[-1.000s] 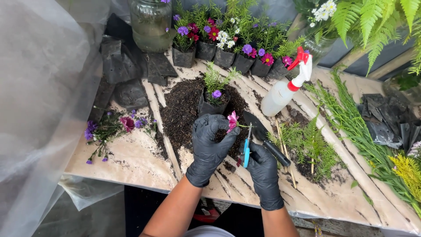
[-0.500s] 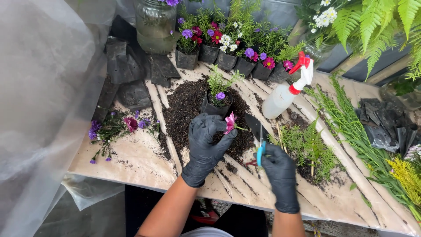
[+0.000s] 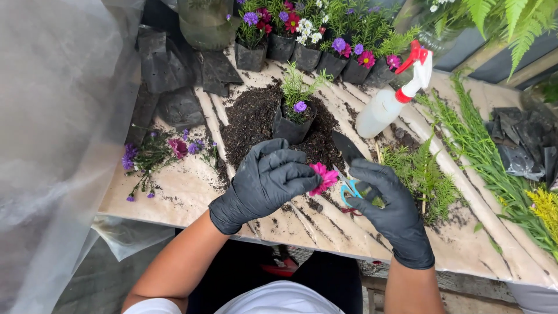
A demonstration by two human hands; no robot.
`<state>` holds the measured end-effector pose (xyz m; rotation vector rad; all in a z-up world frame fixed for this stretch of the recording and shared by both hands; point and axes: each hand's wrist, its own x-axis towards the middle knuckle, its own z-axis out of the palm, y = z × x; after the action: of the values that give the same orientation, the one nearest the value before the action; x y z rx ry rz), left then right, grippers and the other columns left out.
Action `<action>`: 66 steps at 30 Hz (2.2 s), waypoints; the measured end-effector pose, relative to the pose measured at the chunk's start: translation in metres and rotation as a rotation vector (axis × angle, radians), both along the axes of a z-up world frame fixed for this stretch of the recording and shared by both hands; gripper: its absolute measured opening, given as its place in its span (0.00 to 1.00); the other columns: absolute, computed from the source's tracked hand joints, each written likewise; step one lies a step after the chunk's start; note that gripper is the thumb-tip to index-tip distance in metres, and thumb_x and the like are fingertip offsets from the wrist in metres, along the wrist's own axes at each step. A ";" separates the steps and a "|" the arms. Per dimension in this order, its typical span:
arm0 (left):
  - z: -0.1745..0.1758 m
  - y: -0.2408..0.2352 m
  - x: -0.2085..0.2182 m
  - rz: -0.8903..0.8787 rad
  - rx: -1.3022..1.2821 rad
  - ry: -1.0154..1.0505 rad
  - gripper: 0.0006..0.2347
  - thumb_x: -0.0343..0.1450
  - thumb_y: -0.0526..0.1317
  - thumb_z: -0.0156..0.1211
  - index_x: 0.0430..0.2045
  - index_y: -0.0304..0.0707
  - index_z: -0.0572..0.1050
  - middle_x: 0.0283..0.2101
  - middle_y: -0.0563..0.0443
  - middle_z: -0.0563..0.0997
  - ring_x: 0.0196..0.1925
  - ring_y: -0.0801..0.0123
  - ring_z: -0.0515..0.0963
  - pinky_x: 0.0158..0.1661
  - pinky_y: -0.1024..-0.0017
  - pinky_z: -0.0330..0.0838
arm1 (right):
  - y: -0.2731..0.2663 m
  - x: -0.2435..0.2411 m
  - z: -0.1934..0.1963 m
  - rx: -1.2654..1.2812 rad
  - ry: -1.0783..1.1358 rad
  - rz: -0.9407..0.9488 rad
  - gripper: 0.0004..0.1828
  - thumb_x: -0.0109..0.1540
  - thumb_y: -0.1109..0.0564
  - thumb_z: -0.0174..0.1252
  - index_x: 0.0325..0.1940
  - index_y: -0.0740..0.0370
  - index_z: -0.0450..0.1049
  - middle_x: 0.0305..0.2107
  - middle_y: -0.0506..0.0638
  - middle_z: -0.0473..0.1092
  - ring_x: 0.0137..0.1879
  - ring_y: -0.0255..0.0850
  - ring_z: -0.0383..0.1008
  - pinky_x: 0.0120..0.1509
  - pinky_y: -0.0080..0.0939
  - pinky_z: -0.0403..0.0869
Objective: The person arranges small purple and pink flowers into a black plastic pot filled with soil. They use scissors to trim the flower stems and a small trowel to adjust the soil around the plants. The person also uses a spray bottle to mist the arrangement.
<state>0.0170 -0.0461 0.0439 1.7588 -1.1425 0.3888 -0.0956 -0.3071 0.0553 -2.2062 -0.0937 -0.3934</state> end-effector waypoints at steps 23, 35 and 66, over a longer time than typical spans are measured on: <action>-0.077 0.106 -0.015 0.398 -0.183 -0.076 0.18 0.71 0.32 0.69 0.52 0.40 0.69 0.50 0.45 0.77 0.53 0.54 0.78 0.58 0.56 0.77 | 0.031 0.161 0.017 -0.080 -0.482 -0.039 0.13 0.64 0.72 0.66 0.51 0.62 0.78 0.51 0.59 0.75 0.59 0.49 0.77 0.67 0.44 0.77; -0.081 0.110 -0.017 0.388 -0.208 -0.031 0.15 0.69 0.31 0.69 0.46 0.43 0.72 0.45 0.46 0.80 0.48 0.54 0.81 0.54 0.55 0.80 | 0.013 0.189 -0.021 -0.364 -0.559 0.016 0.12 0.64 0.65 0.71 0.50 0.58 0.82 0.47 0.52 0.71 0.53 0.48 0.75 0.56 0.45 0.77; -0.085 0.110 -0.015 0.362 -0.224 -0.080 0.12 0.71 0.29 0.65 0.46 0.43 0.73 0.42 0.49 0.81 0.44 0.57 0.82 0.53 0.55 0.79 | 0.002 0.190 -0.015 -0.683 -0.557 0.023 0.11 0.66 0.57 0.70 0.52 0.46 0.82 0.46 0.47 0.74 0.46 0.51 0.72 0.48 0.53 0.72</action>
<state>0.0019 0.0638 -0.0411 1.7597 -0.7958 0.7805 0.0940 -0.3049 0.0400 -2.6789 -0.6331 -1.0831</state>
